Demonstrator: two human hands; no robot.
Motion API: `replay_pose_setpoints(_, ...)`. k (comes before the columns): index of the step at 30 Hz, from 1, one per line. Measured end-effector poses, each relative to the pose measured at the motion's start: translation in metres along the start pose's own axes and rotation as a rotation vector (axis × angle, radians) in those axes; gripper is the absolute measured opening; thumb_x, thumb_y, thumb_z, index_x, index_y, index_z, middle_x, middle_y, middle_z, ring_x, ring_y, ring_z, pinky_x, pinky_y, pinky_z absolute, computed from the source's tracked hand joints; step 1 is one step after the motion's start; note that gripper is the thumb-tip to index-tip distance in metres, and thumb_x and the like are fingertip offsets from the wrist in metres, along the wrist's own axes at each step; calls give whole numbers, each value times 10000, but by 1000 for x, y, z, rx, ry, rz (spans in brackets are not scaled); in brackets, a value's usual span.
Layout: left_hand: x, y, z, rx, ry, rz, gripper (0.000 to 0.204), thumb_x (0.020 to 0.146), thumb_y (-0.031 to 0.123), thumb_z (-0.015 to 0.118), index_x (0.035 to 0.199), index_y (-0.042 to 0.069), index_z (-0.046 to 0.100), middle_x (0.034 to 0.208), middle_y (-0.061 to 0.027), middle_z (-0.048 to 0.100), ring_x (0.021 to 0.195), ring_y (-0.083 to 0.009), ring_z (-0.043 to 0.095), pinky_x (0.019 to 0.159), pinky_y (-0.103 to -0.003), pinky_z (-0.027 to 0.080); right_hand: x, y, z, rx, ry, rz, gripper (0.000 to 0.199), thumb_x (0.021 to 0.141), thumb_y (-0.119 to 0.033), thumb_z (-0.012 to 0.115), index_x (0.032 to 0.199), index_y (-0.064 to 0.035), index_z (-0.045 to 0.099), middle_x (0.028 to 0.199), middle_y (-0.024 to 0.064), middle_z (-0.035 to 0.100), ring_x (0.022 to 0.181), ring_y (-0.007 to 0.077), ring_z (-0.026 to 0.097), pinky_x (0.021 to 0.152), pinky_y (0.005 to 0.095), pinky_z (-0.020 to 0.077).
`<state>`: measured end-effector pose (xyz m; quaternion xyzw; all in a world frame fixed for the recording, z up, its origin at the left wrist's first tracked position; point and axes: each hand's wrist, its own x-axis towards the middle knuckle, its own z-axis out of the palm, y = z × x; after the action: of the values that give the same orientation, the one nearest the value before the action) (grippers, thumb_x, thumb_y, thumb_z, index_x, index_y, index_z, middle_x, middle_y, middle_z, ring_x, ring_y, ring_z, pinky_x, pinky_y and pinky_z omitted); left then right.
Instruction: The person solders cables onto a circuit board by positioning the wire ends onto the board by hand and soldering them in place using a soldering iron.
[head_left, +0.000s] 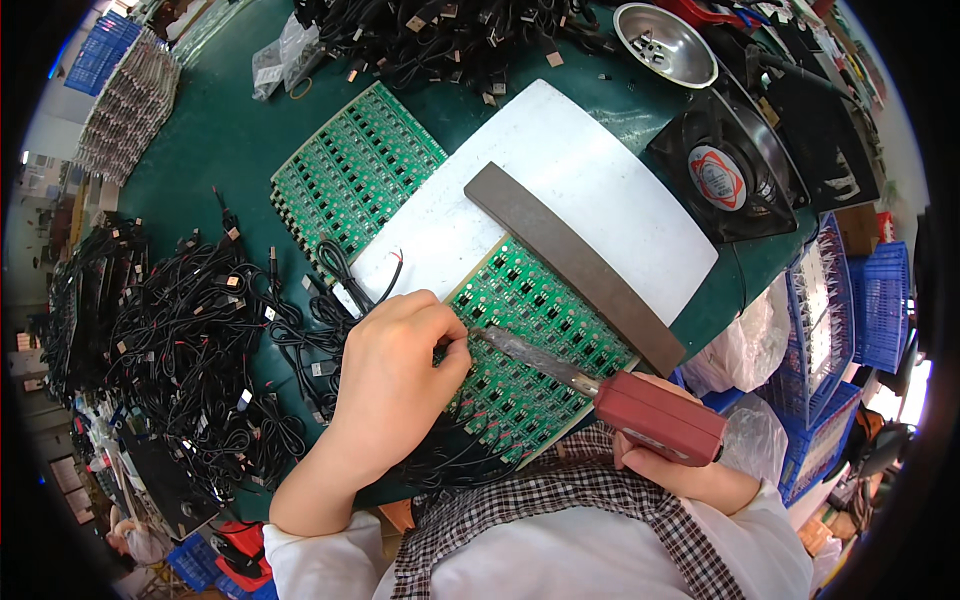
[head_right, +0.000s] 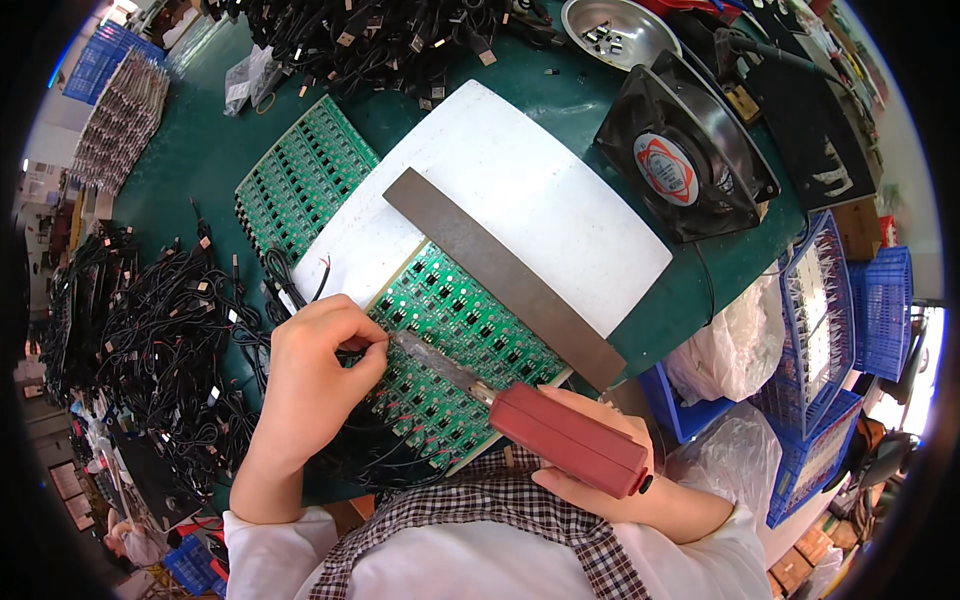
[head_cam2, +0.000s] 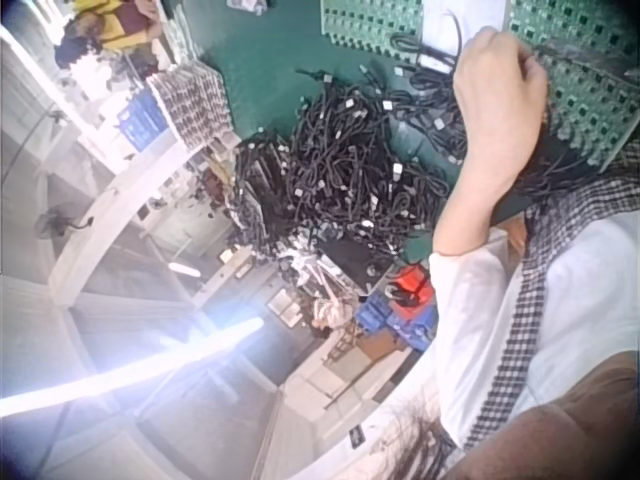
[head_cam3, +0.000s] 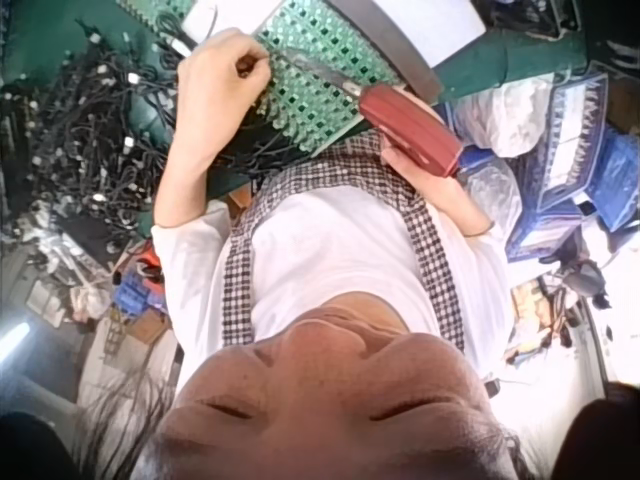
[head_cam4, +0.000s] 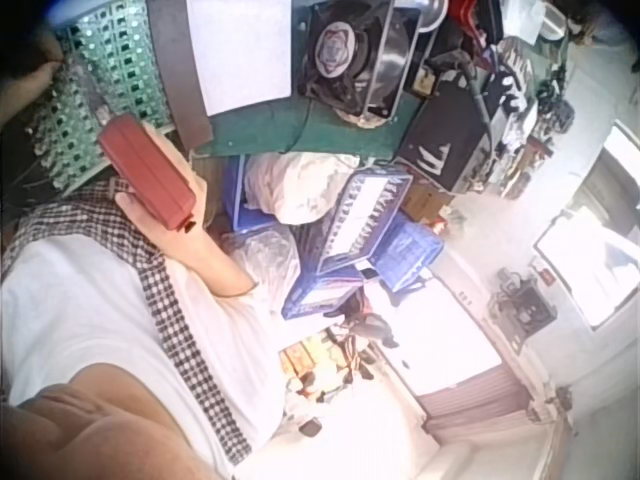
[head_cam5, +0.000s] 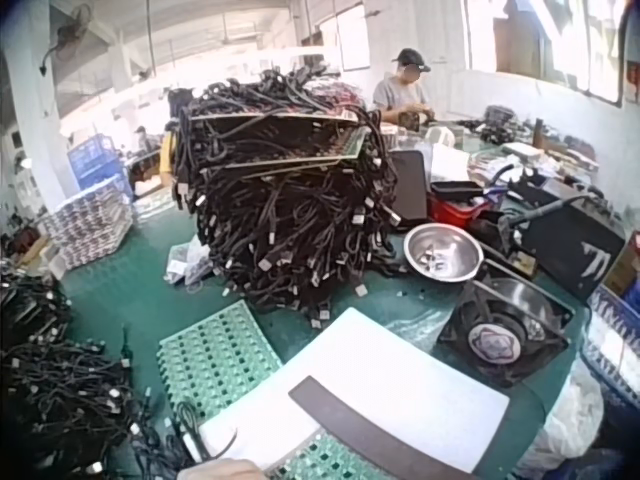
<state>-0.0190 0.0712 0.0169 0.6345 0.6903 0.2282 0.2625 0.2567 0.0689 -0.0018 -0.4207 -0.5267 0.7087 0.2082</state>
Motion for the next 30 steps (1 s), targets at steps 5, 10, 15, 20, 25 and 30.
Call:
replay_pose_setpoints(5, 4, 3, -4, 40, -31, 4, 66, 670, -6, 631, 693, -6, 569, 689, -112, 561, 654, -267, 583, 599, -347, 460, 1, -4, -4, -232, -62, -14, 685, 687, -72, 751, 1277, 44, 423, 1104, 108, 631, 720, 103, 637, 637, 215, 496)
replay_pose_setpoints(10, 7, 5, -6, 80, -48, 7, 58, 663, -35, 621, 705, -24, 582, 675, -113, 576, 617, -231, 600, 577, -299, 470, -10, -6, -5, -52, -35, -22, 711, 709, -25, 725, 1317, 47, 363, 1105, 138, 617, 723, 126, 632, 629, 227, 494)
replay_pose_setpoints(15, 5, 7, -7, 93, -38, 16, 48, 673, -29, 611, 711, -31, 583, 685, -120, 578, 630, -251, 601, 590, -316, 476, -12, -8, -5, 328, 51, -10, 711, 749, 74, 645, 1365, 13, 295, 1053, 177, 604, 772, 164, 605, 645, 247, 489)
replay_pose_setpoints(20, -2, 10, -3, 165, 15, 68, 52, 696, -10, 627, 726, -27, 587, 733, -120, 587, 695, -266, 601, 643, -337, 475, -15, 0, -9, 399, 71, 27, 724, 761, 28, 653, 1375, -16, 271, 1057, 155, 581, 752, 161, 600, 655, 245, 482)
replay_pose_setpoints(25, 3, -3, -12, 241, 485, 81, 75, 714, 17, 664, 759, 3, 605, 756, -101, 580, 738, -280, 559, 698, -358, 449, -16, 3, -10, 371, 105, -67, 708, 783, -26, 653, 1369, -14, 257, 1064, 159, 570, 709, 167, 605, 632, 255, 489)
replay_pose_setpoints(30, 8, -18, -11, 323, 378, -3, 101, 732, 74, 681, 779, 4, 626, 768, -86, 604, 755, -253, 543, 713, -352, 412, -13, 0, -7, 326, 67, -102, 697, 798, -37, 646, 1371, -11, 250, 1054, 160, 573, 701, 165, 605, 628, 253, 491)
